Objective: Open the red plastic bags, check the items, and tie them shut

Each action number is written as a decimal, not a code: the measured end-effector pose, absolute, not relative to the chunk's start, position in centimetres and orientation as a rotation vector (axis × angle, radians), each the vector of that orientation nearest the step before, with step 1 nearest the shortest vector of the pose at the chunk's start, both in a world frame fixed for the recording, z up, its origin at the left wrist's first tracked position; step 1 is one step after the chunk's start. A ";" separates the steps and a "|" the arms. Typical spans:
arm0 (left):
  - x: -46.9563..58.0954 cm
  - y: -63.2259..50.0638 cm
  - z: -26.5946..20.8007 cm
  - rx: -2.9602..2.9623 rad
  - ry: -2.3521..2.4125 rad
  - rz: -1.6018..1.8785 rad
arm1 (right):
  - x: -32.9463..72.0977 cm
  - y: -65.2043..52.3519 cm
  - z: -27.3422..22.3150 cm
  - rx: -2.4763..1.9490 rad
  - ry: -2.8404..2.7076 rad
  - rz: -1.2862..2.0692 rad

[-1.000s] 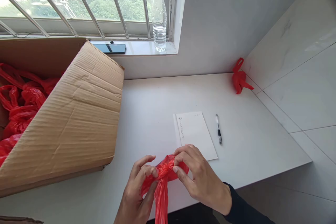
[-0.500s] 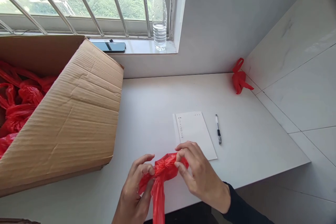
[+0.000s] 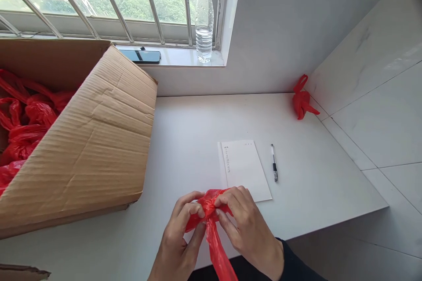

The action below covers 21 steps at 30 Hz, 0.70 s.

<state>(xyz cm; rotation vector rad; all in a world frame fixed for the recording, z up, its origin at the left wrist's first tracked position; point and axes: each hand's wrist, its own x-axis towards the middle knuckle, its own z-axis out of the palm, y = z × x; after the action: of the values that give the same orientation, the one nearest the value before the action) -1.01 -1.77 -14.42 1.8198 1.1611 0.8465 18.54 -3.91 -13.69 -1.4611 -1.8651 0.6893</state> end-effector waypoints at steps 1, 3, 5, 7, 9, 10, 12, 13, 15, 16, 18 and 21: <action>-0.9 -1.8 -14.4 1.820 1.153 0.848 | 18.7 -3.9 -13.7 -1.472 -1.857 0.691; -0.9 -1.9 -14.3 1.800 1.158 0.845 | 19.0 -3.9 -13.5 -1.484 -1.849 0.722; -1.1 -2.0 -14.3 1.770 1.171 0.833 | 19.4 -3.9 -13.1 -1.490 -1.850 0.757; -1.4 -2.1 -14.3 1.747 1.179 0.816 | 19.7 -4.0 -12.7 -1.498 -1.848 0.762; -1.5 -2.1 -14.2 1.735 1.179 0.812 | 19.9 -4.0 -12.5 -1.521 -1.839 0.740; -1.6 -2.0 -14.1 1.732 1.183 0.816 | 20.1 -4.0 -12.5 -1.534 -1.832 0.726; -1.6 -1.8 -14.0 1.730 1.202 0.831 | 20.4 -4.0 -12.6 -1.558 -1.821 0.718; -1.7 -1.7 -14.0 1.720 1.217 0.840 | 20.6 -4.0 -12.7 -1.569 -1.813 0.719; -1.9 -1.5 -14.0 1.667 1.272 0.876 | 21.1 -4.0 -13.0 -1.598 -1.779 0.726; -2.2 -1.4 -14.0 1.630 1.310 0.898 | 21.3 -4.1 -13.1 -1.618 -1.750 0.735; -2.8 -1.3 -14.0 1.553 1.399 0.913 | 21.8 -4.2 -13.2 -1.653 -1.679 0.784; -3.9 -1.4 -14.0 1.523 1.408 0.847 | 22.1 -4.4 -13.0 -1.652 -1.598 0.921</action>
<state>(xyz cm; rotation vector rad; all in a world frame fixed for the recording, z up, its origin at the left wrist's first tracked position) -3.86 -1.38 -13.98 1.5234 1.4084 0.8475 22.09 -4.40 -13.04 -1.6515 -1.5978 0.9215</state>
